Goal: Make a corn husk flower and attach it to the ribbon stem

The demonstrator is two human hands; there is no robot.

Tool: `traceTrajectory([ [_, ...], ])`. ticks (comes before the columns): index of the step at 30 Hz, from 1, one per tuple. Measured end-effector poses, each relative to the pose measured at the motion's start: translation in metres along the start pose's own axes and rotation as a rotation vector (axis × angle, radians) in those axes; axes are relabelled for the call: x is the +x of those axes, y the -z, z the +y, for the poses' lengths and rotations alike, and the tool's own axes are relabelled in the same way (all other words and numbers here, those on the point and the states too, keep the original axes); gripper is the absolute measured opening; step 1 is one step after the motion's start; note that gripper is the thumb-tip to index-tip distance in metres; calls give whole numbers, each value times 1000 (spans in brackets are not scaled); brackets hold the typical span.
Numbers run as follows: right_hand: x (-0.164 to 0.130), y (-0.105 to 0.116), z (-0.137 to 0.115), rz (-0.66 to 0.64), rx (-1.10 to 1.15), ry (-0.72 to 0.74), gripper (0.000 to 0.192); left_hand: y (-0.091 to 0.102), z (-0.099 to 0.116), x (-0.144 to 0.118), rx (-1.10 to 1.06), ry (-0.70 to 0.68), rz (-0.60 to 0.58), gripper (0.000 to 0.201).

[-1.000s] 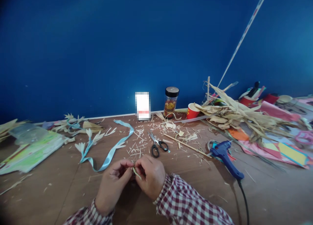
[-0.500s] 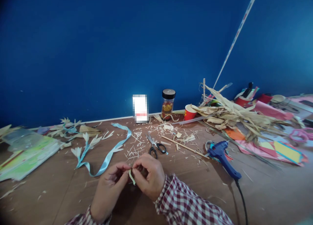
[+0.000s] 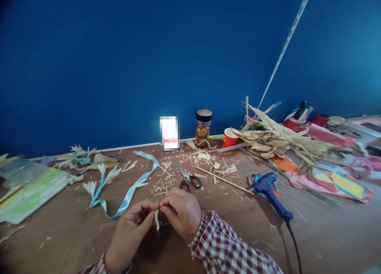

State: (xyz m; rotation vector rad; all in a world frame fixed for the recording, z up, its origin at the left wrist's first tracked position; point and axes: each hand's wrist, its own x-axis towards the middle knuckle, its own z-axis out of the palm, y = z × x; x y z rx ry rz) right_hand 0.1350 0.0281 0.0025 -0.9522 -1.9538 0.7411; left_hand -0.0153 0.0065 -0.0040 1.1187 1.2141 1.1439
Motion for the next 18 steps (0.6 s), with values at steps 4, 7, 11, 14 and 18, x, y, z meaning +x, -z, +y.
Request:
traceTrajectory([
  [4,-2,-8,0,28,46,-153,9,-2,1,-1,27,-11,-3,5],
  [7,-2,-12,0,-48,303,-359,13,-2,0,-3,74,-55,27,5],
  [11,1,-9,2,-131,568,-473,15,-2,1,-2,52,-7,18,5],
  [14,4,-1,3,-110,488,-374,16,-1,2,-2,28,36,-3,6],
  [18,5,4,4,-136,336,-284,14,-1,2,-2,47,14,-11,4],
])
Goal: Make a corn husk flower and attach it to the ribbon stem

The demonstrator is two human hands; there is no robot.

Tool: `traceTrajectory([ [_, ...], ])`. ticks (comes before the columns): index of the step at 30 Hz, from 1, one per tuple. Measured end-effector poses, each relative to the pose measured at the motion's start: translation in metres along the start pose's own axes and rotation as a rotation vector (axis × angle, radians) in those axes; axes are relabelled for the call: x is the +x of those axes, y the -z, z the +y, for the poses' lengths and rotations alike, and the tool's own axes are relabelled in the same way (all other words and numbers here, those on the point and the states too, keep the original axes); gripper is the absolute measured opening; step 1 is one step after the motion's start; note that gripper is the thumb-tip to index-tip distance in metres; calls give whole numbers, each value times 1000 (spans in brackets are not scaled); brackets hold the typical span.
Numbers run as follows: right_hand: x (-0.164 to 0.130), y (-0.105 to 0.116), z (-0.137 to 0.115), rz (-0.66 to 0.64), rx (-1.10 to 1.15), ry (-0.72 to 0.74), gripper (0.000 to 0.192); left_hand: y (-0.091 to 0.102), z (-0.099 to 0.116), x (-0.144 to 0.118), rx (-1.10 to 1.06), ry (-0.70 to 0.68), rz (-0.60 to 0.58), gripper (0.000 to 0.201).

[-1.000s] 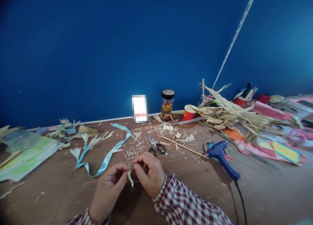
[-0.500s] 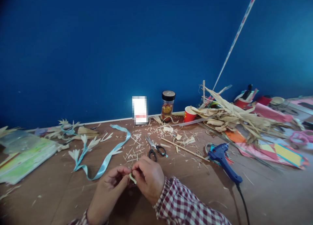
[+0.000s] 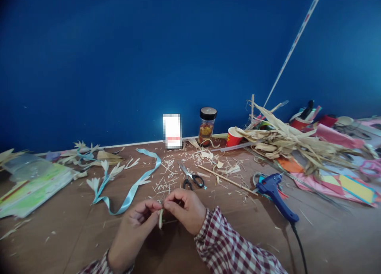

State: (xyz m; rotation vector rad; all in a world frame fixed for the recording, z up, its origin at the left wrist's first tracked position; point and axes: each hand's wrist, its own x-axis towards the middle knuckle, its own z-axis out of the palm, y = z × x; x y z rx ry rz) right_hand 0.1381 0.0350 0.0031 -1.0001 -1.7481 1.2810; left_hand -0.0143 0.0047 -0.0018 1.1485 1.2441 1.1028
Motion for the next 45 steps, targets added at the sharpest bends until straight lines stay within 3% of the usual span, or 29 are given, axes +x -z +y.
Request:
traceTrajectory([
  [4,-2,-6,5,-12,-26,-28,19,0,0,0,4,11,6,4],
  [8,-2,-8,7,-22,138,-135,21,1,1,1,16,28,9,5],
  [14,2,3,2,-68,29,-2,13,2,0,-2,8,22,0,6],
  [19,4,-4,13,3,315,-170,22,0,3,-1,9,41,35,8],
  [24,6,-7,16,185,493,-242,27,-1,4,0,-22,58,57,9],
  [29,3,-4,15,-37,429,-149,32,-1,1,0,-39,24,32,8],
  [31,2,-5,16,-65,395,-135,26,0,-1,0,-35,23,27,8],
  [35,2,-7,14,22,278,-126,17,-1,-3,-1,-36,43,31,12],
  [40,3,-6,9,54,268,-142,20,-3,2,-2,-29,7,36,28],
  [45,4,-4,14,123,264,-205,26,-3,5,-2,-23,26,31,31],
])
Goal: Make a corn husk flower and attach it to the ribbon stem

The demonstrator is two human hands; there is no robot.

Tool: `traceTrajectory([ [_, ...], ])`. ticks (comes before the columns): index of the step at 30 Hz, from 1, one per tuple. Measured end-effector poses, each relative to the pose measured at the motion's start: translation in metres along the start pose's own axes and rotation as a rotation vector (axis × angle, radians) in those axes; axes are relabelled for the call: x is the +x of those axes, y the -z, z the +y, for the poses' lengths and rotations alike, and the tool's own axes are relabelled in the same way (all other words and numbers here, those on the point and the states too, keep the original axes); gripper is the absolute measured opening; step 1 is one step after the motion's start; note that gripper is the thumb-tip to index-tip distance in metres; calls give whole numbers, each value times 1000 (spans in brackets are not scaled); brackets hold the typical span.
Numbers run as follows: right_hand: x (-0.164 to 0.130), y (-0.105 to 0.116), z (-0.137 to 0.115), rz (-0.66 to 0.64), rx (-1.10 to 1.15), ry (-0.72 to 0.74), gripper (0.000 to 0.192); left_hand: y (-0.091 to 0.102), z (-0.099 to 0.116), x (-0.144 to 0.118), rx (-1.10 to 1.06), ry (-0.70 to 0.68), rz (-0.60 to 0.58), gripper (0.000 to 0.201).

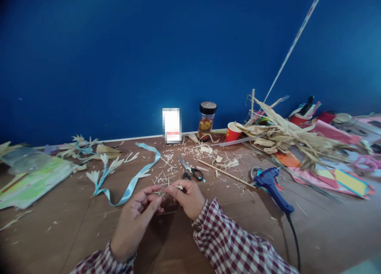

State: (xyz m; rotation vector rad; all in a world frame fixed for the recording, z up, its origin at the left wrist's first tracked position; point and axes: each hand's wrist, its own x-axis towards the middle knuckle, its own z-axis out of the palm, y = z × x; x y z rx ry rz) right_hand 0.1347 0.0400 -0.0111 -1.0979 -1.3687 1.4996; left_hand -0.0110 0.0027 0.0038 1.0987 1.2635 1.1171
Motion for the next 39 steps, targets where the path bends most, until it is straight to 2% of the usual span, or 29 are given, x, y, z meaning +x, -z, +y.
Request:
traceTrajectory([
  [12,-1,-1,-1,14,-64,9,26,0,-6,0,59,45,-7,22],
  [19,-2,0,-2,98,-81,41,26,0,-5,-3,269,-95,-2,18],
  [25,-1,0,-1,156,-69,46,27,-1,-3,-3,284,-156,51,17],
  [32,-1,-1,-5,57,-81,39,26,2,-7,-2,305,-102,130,20],
  [39,4,9,-1,157,11,20,28,1,-6,-1,273,-54,135,23],
])
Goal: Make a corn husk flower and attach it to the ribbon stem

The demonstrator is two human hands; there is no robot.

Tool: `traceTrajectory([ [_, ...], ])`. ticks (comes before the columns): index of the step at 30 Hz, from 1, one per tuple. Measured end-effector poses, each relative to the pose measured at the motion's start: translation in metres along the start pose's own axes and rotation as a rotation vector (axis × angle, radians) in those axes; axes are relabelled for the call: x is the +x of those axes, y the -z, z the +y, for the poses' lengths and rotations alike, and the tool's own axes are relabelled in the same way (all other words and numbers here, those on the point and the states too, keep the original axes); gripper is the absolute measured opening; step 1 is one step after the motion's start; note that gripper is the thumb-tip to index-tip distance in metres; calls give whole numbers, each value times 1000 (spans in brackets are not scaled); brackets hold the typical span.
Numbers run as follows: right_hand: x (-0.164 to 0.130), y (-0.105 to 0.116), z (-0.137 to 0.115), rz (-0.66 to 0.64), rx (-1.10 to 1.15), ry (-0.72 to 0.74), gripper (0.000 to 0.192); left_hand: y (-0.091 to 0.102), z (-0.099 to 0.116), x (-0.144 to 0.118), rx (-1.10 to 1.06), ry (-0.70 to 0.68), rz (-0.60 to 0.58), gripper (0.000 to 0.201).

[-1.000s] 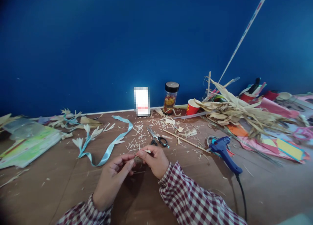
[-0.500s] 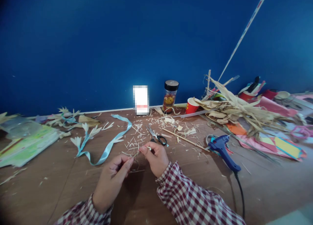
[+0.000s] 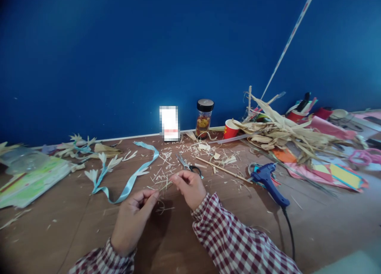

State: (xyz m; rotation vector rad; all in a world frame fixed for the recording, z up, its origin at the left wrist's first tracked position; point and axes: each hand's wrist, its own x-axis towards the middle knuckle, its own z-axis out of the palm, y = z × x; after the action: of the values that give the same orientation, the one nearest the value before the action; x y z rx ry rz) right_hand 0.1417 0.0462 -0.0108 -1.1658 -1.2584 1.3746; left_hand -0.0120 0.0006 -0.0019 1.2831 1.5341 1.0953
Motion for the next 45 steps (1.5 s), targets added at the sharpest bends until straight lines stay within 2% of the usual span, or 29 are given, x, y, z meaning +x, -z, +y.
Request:
traceTrajectory([
  [5,6,4,3,72,-23,47,28,2,-1,0,-29,25,26,27],
  [8,4,7,-4,202,-62,107,26,2,-4,2,-44,34,48,27],
  [11,-7,5,-17,364,-233,353,24,1,-4,3,-63,51,54,27],
  [12,-12,3,-21,348,-326,463,24,1,-4,3,-73,49,51,26],
  [13,-16,1,-24,276,-409,553,25,1,-3,3,-88,42,43,26],
  [15,-22,-4,-25,47,-536,646,29,1,-2,2,-116,26,19,26],
  [17,-23,-7,-21,-127,-592,622,33,1,0,1,-124,24,-1,26],
  [18,-23,-9,-19,-159,-599,590,33,1,0,1,-121,25,-7,26],
  [20,-20,-9,-14,-144,-592,525,28,1,0,1,-117,26,-14,26],
  [23,-18,-9,-12,-96,-576,510,16,-1,-2,2,-129,27,-45,25],
  [35,-14,-5,-15,28,-558,475,10,-2,-8,5,-241,142,-45,27],
  [45,-12,-3,-13,-78,-538,474,7,-2,-13,8,-289,155,-69,26],
])
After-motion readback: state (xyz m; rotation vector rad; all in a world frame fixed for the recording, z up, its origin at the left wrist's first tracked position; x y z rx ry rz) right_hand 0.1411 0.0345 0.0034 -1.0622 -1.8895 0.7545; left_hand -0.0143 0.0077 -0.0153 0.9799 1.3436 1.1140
